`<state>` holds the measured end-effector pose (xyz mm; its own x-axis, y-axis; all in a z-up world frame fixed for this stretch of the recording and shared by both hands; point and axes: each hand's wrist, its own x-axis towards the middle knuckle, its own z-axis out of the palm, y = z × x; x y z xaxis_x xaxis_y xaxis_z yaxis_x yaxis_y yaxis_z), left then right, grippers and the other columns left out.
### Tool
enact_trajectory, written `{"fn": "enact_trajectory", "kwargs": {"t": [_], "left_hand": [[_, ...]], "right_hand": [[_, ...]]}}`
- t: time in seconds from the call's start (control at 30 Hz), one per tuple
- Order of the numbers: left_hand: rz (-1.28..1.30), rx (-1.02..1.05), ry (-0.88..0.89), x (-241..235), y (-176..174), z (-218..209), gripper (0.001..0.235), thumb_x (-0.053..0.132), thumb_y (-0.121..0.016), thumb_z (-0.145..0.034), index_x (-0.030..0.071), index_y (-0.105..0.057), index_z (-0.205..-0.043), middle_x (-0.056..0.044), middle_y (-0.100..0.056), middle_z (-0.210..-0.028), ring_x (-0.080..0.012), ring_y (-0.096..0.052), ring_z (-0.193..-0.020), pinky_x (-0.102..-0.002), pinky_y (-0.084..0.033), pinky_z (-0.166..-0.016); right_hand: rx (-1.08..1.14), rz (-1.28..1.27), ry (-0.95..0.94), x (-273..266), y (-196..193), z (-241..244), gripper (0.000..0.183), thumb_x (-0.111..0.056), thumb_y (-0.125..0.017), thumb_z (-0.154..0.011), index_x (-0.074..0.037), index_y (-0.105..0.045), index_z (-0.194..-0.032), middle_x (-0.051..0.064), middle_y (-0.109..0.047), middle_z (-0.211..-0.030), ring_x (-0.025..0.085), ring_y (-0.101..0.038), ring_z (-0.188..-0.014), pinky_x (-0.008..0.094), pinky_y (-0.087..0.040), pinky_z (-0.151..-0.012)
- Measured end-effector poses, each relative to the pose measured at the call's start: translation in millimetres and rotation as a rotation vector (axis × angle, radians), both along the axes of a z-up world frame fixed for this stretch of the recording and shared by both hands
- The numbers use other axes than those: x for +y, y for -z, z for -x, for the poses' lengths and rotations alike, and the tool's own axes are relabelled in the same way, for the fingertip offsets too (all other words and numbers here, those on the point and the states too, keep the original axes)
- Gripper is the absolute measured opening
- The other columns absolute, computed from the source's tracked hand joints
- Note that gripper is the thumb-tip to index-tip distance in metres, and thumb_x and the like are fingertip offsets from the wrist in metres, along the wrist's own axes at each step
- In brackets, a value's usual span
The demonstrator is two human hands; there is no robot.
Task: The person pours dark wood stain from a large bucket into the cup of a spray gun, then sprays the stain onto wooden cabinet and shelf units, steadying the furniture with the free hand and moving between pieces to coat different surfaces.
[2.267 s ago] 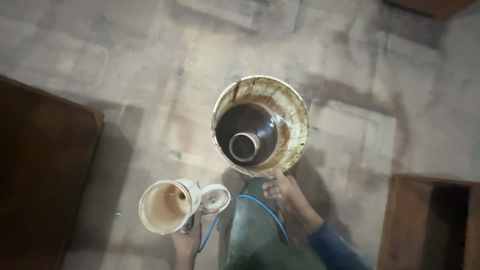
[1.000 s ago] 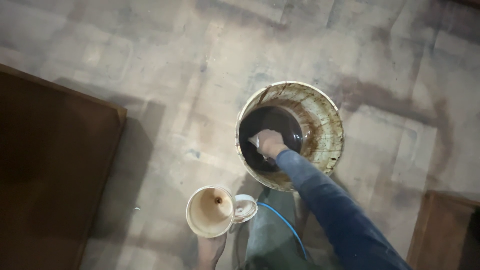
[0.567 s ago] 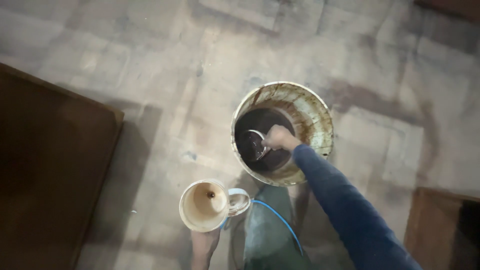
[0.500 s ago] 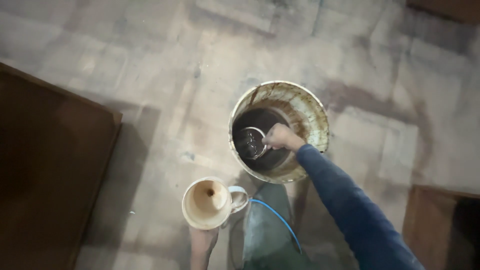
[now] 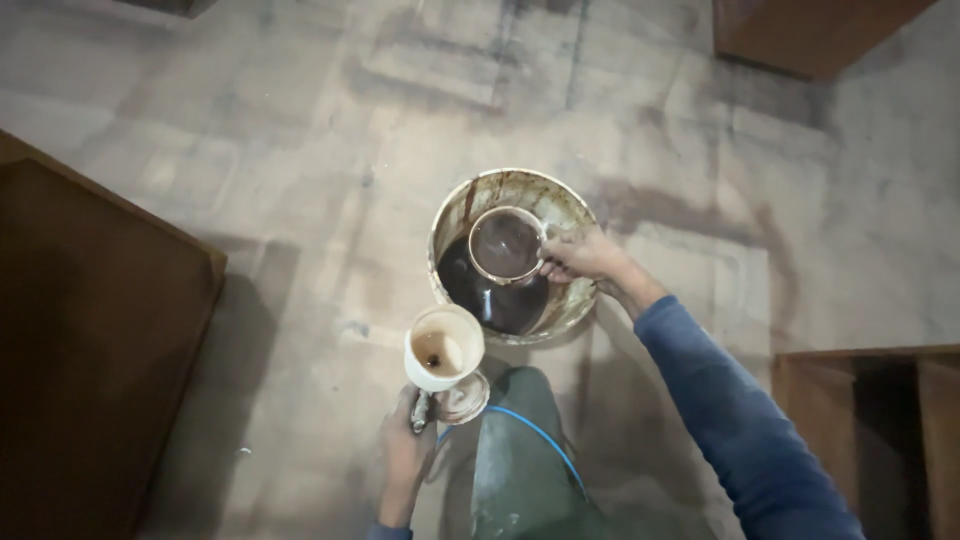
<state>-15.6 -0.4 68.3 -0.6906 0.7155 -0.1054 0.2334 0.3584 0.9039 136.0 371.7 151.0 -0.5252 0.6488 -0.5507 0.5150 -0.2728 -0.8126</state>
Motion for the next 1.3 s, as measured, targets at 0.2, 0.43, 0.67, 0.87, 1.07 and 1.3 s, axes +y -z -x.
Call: {"fn": "enact_trajectory", "kwargs": {"t": [0.2, 0.43, 0.67, 0.87, 1.07, 1.3], "left_hand": [[-0.096, -0.021, 0.075, 11, -12, -12, 0.045, 0.011, -0.070, -0.086, 0.009, -0.063, -0.130, -0.019, -0.076, -0.100, -0.0336, -0.076, -0.088, -0.041, -0.057, -0.074], [-0.007, -0.058, 0.143, 18, -31, -16, 0.045, 0.016, -0.071, -0.087, 0.009, -0.063, -0.131, -0.020, -0.076, -0.100, -0.0330, -0.077, -0.090, -0.041, -0.057, -0.076], [0.090, -0.096, 0.134, 28, -40, -16, 0.049, 0.017, -0.072, -0.087, 0.011, -0.062, -0.135, -0.021, -0.076, -0.102, -0.0338, -0.076, -0.095, -0.041, -0.058, -0.080], [-0.161, 0.053, 0.174, 30, -39, -13, 0.057, 0.004, -0.066, -0.080, 0.004, -0.060, -0.137, -0.024, -0.073, -0.112, -0.0378, -0.073, -0.103, -0.042, -0.056, -0.085], [0.073, -0.107, 0.120, 41, -68, -9, 0.051, 0.013, -0.072, -0.087, 0.010, -0.061, -0.137, -0.023, -0.074, -0.107, -0.0358, -0.073, -0.102, -0.042, -0.057, -0.084], [-0.069, 0.002, 0.161, 42, -51, -5, 0.061, 0.006, -0.071, -0.078, 0.006, -0.060, -0.138, -0.023, -0.072, -0.116, -0.0369, -0.072, -0.105, -0.041, -0.056, -0.086]], "right_hand": [[0.045, -0.082, 0.067, -25, -62, -12, 0.019, -0.015, -0.066, -0.094, 0.002, -0.074, -0.094, 0.009, -0.074, -0.079, 0.013, -0.069, -0.062, 0.026, -0.058, -0.058], [0.070, -0.161, 0.043, -42, -98, -25, 0.020, -0.016, -0.065, -0.094, 0.002, -0.074, -0.088, 0.009, -0.074, -0.077, 0.014, -0.068, -0.064, 0.027, -0.057, -0.062], [0.126, -0.251, -0.032, -56, -136, -26, 0.020, -0.015, -0.066, -0.093, 0.002, -0.075, -0.087, 0.006, -0.072, -0.073, 0.012, -0.066, -0.063, 0.027, -0.056, -0.061], [0.122, -0.407, -0.072, -65, -152, -26, 0.016, -0.010, -0.069, -0.090, 0.005, -0.074, -0.087, 0.005, -0.071, -0.073, 0.010, -0.066, -0.065, 0.026, -0.056, -0.062], [0.050, -0.477, -0.040, -75, -176, -19, 0.015, -0.011, -0.070, -0.090, 0.003, -0.076, -0.091, 0.003, -0.071, -0.074, 0.008, -0.065, -0.067, 0.024, -0.054, -0.064], [0.009, -0.594, -0.024, -81, -184, -17, 0.015, -0.015, -0.074, -0.089, -0.001, -0.076, -0.093, -0.002, -0.069, -0.073, 0.003, -0.059, -0.066, 0.021, -0.047, -0.059]]}}
